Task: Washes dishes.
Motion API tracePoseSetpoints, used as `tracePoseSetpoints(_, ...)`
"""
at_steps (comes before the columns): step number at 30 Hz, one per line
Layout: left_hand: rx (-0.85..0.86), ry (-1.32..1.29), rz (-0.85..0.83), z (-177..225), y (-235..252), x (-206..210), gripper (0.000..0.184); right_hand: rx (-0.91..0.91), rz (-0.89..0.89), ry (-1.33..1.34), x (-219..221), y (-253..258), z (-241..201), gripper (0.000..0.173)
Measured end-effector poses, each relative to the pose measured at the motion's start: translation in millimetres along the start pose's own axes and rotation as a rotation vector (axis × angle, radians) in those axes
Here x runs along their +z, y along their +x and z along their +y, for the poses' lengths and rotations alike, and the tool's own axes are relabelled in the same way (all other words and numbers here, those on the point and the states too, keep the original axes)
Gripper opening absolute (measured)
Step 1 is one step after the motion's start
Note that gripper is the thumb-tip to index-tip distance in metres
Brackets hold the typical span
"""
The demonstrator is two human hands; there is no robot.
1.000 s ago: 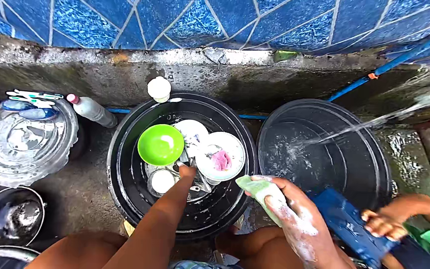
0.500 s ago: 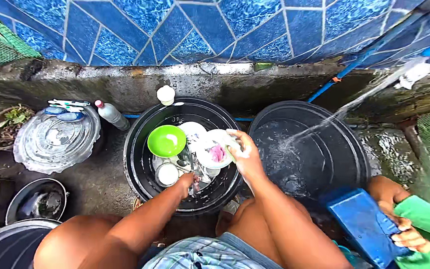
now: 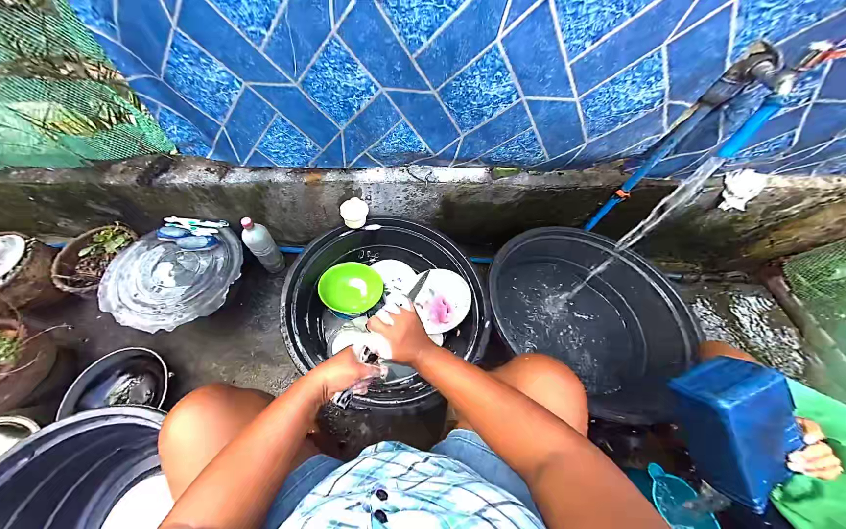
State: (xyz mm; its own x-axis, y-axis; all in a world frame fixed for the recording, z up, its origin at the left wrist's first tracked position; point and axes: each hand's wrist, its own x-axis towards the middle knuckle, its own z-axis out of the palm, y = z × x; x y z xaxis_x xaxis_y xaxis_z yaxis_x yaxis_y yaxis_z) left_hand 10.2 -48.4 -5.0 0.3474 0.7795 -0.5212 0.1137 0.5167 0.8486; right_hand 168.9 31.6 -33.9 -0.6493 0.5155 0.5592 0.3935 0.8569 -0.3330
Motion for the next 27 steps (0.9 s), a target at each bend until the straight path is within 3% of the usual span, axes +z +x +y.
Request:
tracePoseSetpoints(6,0.100,0.108,-0.010,0,-9,-16,0.046,-0.155,0.241,-0.128,1,26,22,0.036)
tracePoseSetpoints(10,0.096,0.077,-0.042,-1,-14,-23,0.042,-0.045,0.220,-0.173,-21,46,59,0.031)
tracePoseSetpoints(13,0.097,0.041,-0.002,-5,-13,-18,0.047,0.228,0.103,-0.193,-42,60,86,0.040)
tracePoseSetpoints(15,0.104,0.272,0.162,-5,-8,-16,0.052,0.621,0.002,-0.120,-60,69,91,0.042)
tracePoseSetpoints(17,0.043,0.598,0.288,-3,1,-21,0.055,0.973,0.153,0.069,-67,73,93,0.044)
tracePoseSetpoints(18,-0.032,0.731,0.353,-3,5,-22,0.057,1.035,0.298,0.139,-63,73,92,0.046)
tracePoseSetpoints(20,-0.173,0.869,0.439,3,9,-21,0.064,0.965,0.430,0.218,-49,69,76,0.041)
tracePoseSetpoints(21,-0.205,0.883,0.462,6,11,-21,0.066,0.872,0.376,0.242,-42,65,59,0.033)
tracePoseSetpoints(25,-0.098,0.707,0.500,-1,24,-15,0.065,0.441,-0.202,0.042,-11,63,-4,0.030)
tracePoseSetpoints(27,-0.021,0.584,0.476,-6,27,-12,0.061,0.273,-0.323,-0.044,7,59,-12,0.037)
